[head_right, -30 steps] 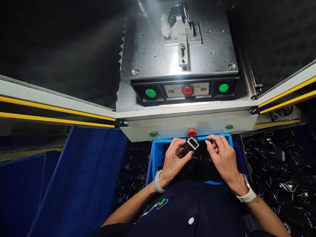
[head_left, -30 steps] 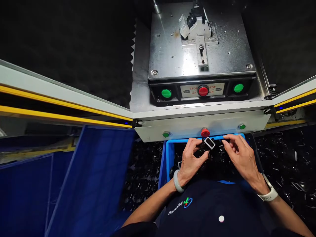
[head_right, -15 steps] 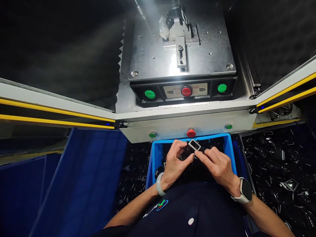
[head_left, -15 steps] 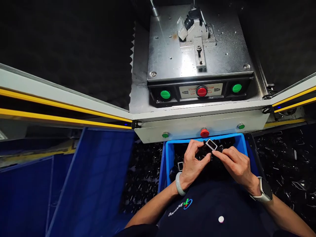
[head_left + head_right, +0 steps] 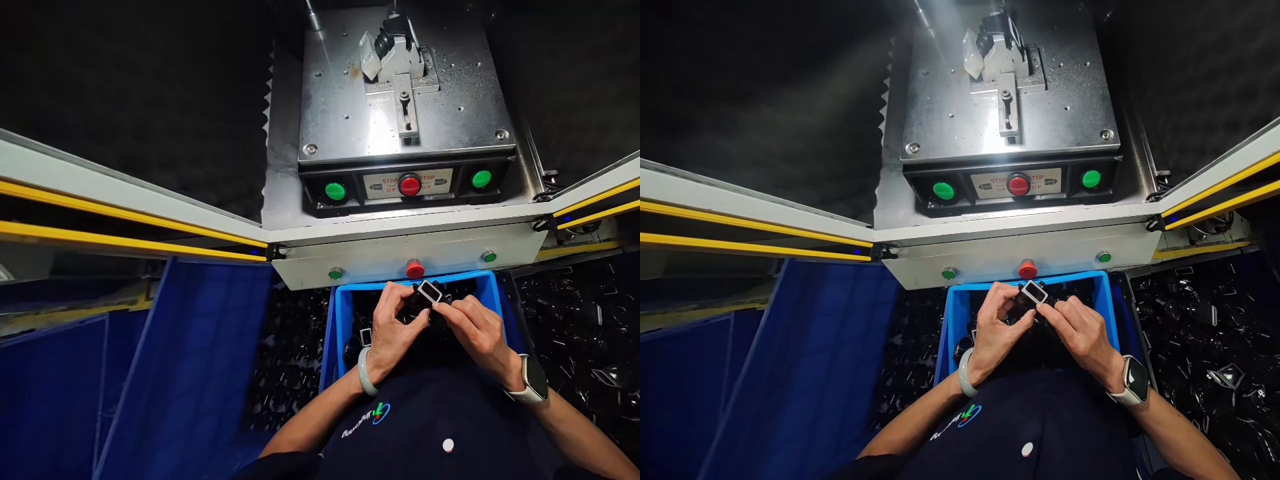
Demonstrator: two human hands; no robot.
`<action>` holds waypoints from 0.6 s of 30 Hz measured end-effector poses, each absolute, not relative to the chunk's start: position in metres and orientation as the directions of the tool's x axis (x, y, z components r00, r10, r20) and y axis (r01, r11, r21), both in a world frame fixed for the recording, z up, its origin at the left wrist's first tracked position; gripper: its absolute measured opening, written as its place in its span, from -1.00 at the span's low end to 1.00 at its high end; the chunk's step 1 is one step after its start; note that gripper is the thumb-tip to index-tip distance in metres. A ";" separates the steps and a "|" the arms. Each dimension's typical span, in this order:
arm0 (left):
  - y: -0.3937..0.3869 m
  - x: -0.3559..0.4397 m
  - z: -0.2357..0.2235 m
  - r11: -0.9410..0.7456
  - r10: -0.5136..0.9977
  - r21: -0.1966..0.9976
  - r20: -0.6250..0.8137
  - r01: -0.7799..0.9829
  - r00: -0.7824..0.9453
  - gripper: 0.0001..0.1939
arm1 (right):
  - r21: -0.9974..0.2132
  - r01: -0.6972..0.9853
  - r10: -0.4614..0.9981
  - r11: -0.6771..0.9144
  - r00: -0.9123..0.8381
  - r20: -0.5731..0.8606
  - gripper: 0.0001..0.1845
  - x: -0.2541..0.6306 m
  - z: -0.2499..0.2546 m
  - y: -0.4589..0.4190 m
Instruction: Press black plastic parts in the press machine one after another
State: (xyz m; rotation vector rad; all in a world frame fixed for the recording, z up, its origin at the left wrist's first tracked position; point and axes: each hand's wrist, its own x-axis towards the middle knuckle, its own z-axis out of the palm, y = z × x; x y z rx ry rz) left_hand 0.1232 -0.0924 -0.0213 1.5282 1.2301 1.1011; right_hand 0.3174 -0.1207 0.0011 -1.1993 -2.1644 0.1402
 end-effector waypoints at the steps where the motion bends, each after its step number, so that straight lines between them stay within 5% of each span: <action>1: -0.092 0.124 -0.021 -0.138 0.986 0.966 0.114 0.219 0.118 -0.73 | -0.388 0.714 0.787 0.583 -0.375 0.490 -0.60 0.318 0.000 -0.120; 18: -0.087 0.128 -0.021 -0.101 0.993 0.975 0.085 0.200 0.087 -0.76 | -0.380 0.714 0.777 0.588 -0.367 0.512 -0.54 0.323 -0.007 -0.112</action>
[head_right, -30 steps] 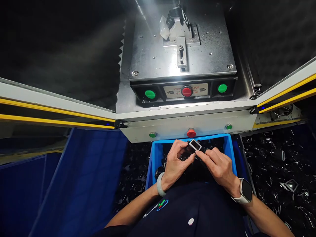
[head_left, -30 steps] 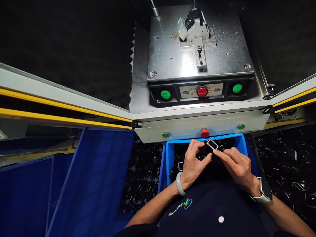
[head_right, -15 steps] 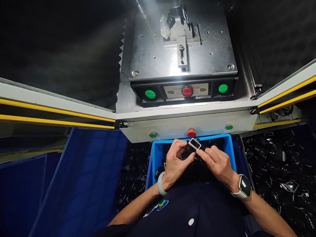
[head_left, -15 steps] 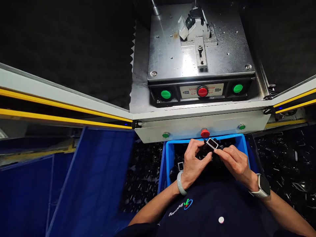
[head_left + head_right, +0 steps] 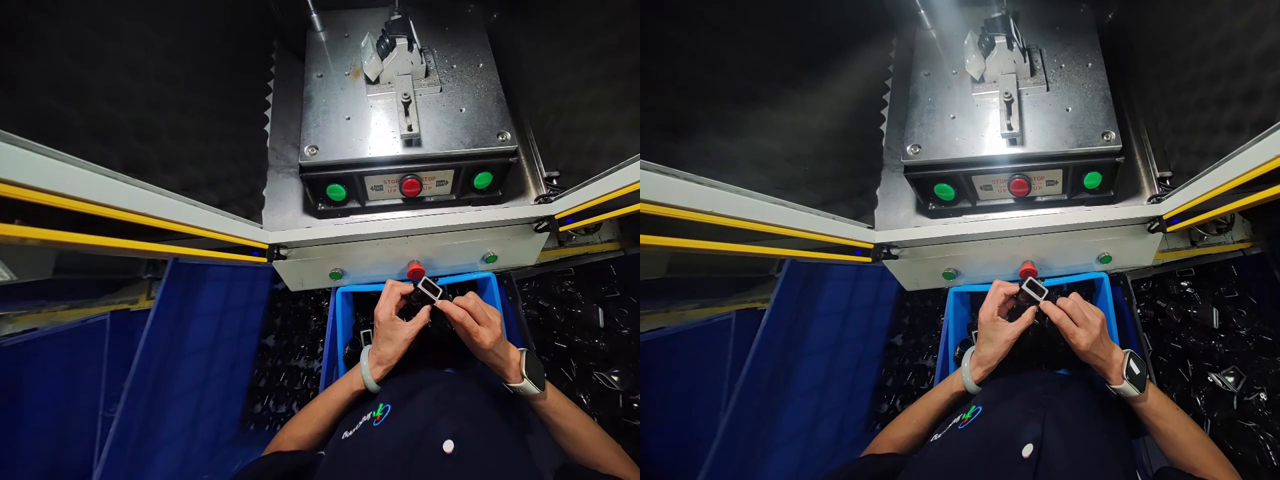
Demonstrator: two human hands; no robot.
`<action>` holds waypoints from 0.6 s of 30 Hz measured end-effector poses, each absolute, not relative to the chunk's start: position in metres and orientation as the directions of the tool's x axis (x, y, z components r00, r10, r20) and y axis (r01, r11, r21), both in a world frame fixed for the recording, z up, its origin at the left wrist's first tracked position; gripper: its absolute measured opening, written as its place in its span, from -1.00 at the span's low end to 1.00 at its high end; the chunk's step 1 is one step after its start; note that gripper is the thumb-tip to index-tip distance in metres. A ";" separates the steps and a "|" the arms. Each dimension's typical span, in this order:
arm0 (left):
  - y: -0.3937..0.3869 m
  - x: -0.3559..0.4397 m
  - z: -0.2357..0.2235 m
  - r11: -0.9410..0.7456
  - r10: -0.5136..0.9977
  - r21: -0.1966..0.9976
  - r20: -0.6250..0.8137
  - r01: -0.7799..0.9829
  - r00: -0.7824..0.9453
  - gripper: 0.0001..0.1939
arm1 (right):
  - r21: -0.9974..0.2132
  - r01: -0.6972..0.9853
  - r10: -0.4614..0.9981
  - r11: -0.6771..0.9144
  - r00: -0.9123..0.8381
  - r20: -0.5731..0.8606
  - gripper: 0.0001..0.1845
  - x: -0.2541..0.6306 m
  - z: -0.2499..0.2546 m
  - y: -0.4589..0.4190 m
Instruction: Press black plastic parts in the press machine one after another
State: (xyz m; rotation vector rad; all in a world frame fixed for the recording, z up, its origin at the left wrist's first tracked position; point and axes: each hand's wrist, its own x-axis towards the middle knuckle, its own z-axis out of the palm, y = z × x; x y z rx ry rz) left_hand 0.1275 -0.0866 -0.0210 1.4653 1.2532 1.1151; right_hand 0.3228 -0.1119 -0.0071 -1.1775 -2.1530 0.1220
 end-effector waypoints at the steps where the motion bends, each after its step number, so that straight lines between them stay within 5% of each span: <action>1: -0.086 0.128 -0.021 -0.097 0.993 0.975 0.080 0.200 0.088 -0.76 | -0.380 0.716 0.777 0.586 -0.363 0.515 -0.54 0.323 -0.008 -0.112; 11: -0.087 0.127 -0.021 -0.053 0.994 0.977 0.031 0.206 0.108 -0.73 | -0.327 0.801 0.827 0.501 -0.332 0.454 -0.72 0.328 0.005 -0.112; 18: -0.081 0.122 -0.013 -0.072 0.994 0.980 0.054 0.186 0.096 -0.76 | -0.640 0.748 0.928 0.175 0.092 0.362 -0.90 0.335 0.038 -0.094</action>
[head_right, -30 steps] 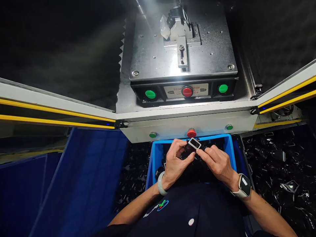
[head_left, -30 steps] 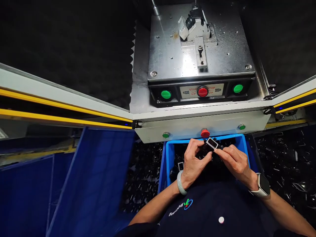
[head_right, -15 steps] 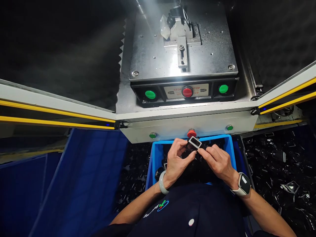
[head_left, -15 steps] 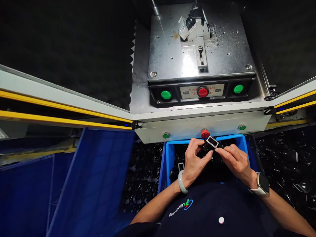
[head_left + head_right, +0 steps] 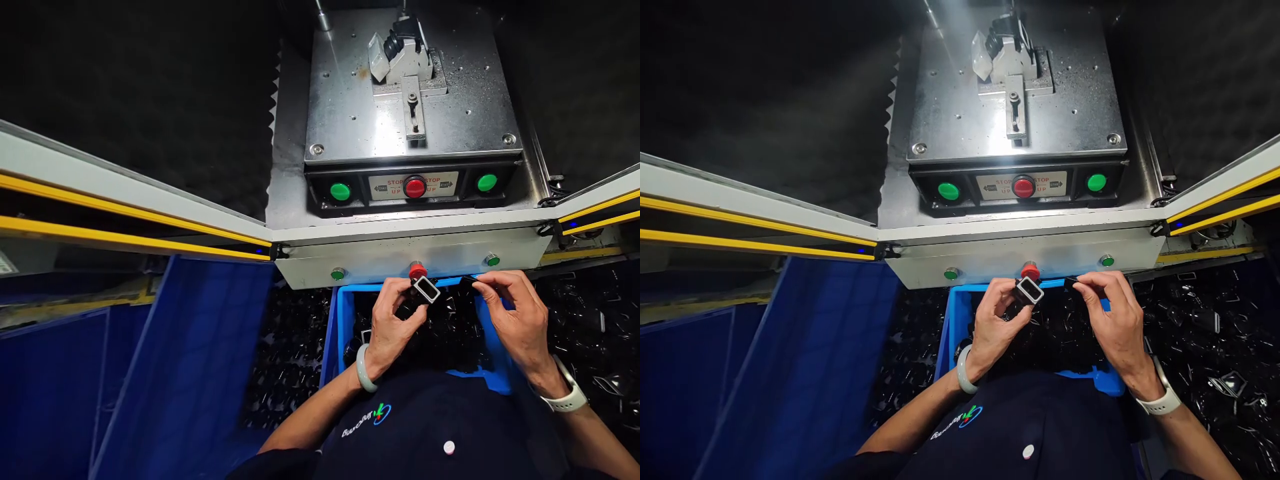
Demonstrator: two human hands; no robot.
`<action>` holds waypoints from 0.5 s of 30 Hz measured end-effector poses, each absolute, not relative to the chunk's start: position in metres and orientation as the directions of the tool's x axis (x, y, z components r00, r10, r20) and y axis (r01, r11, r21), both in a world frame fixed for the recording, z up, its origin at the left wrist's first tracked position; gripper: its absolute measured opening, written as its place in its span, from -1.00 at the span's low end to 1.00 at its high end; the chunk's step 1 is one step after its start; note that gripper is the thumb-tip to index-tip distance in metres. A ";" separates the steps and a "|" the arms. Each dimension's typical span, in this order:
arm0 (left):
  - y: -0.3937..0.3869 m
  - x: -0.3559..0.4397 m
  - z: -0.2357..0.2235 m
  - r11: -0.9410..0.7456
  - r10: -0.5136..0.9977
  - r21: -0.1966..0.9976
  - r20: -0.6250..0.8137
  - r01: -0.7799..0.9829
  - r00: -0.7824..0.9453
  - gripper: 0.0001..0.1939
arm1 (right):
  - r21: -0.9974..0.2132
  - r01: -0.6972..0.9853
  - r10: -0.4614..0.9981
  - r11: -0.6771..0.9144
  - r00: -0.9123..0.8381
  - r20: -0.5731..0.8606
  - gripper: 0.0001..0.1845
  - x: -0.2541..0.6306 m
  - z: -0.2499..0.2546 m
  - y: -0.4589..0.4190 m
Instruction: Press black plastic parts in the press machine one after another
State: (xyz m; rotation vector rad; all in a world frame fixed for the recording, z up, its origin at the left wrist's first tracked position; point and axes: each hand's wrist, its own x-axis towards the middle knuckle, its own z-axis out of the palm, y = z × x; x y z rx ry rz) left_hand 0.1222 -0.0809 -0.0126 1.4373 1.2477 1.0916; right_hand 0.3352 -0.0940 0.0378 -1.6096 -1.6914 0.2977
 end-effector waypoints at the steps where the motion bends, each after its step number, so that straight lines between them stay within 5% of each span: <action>1: -0.080 0.122 -0.012 -0.078 0.993 0.981 0.061 0.177 0.101 -0.75 | -0.655 0.737 0.933 0.164 0.100 0.345 -0.91 0.335 0.040 -0.092; 7: -0.083 0.124 -0.014 -0.152 0.988 0.958 0.143 0.243 0.052 -0.72 | -0.624 0.717 0.942 0.310 -0.144 0.302 -0.82 0.319 0.044 -0.101; 15: -0.084 0.126 -0.012 -0.246 0.969 0.925 0.233 0.289 0.077 -0.73 | -0.430 0.723 0.830 0.541 -0.377 0.411 -0.54 0.314 0.023 -0.113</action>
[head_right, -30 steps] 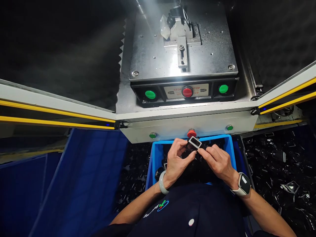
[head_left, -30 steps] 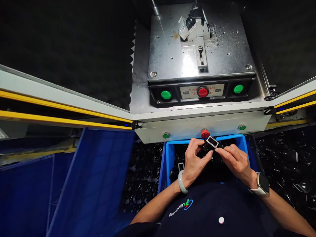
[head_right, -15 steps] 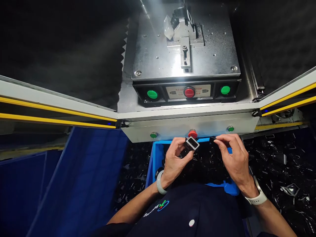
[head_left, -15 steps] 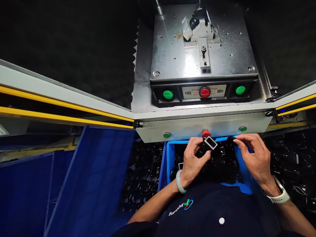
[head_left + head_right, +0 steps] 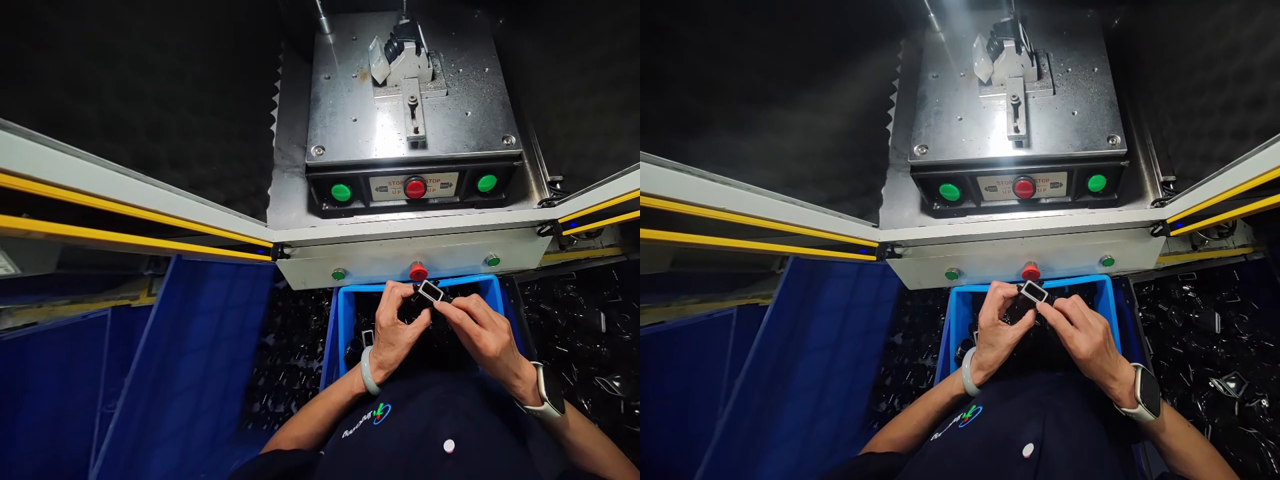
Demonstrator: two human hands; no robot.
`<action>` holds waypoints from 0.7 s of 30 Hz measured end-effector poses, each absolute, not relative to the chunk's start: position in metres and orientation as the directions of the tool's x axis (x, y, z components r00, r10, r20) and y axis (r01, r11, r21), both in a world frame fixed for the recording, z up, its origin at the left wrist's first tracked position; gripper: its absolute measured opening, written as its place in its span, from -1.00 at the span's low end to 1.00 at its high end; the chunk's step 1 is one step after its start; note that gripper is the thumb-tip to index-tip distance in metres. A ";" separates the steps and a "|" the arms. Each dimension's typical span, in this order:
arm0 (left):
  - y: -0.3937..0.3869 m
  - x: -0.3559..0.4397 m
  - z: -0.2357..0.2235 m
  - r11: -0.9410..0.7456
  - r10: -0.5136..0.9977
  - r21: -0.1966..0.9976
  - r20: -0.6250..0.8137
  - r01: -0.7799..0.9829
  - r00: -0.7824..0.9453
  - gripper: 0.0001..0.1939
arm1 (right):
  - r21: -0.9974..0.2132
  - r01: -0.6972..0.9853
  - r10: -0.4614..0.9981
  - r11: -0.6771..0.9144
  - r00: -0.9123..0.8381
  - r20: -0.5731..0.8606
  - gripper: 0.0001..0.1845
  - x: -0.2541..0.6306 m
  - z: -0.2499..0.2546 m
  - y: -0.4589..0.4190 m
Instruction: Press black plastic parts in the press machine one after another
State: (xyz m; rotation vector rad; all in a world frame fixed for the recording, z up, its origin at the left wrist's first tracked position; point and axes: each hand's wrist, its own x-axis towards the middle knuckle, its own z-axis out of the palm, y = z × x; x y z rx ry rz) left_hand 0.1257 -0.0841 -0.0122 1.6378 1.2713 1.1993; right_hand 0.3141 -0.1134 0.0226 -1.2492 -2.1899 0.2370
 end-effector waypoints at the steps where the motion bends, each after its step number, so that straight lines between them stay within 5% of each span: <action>1: -0.084 0.126 -0.012 -0.236 0.972 0.928 0.222 0.287 0.082 -0.73 | -0.425 0.713 0.819 0.558 -0.391 0.421 -0.52 0.316 0.021 -0.112; 6: -0.085 0.127 -0.011 -0.160 0.986 0.953 0.143 0.259 0.085 -0.76 | -0.429 0.682 0.795 0.592 -0.406 0.452 -0.45 0.320 0.016 -0.108; 21: -0.087 0.129 -0.017 -0.109 0.994 0.968 0.105 0.226 0.029 -0.75 | -0.363 0.697 0.768 0.619 -0.440 0.465 -0.64 0.320 0.002 -0.103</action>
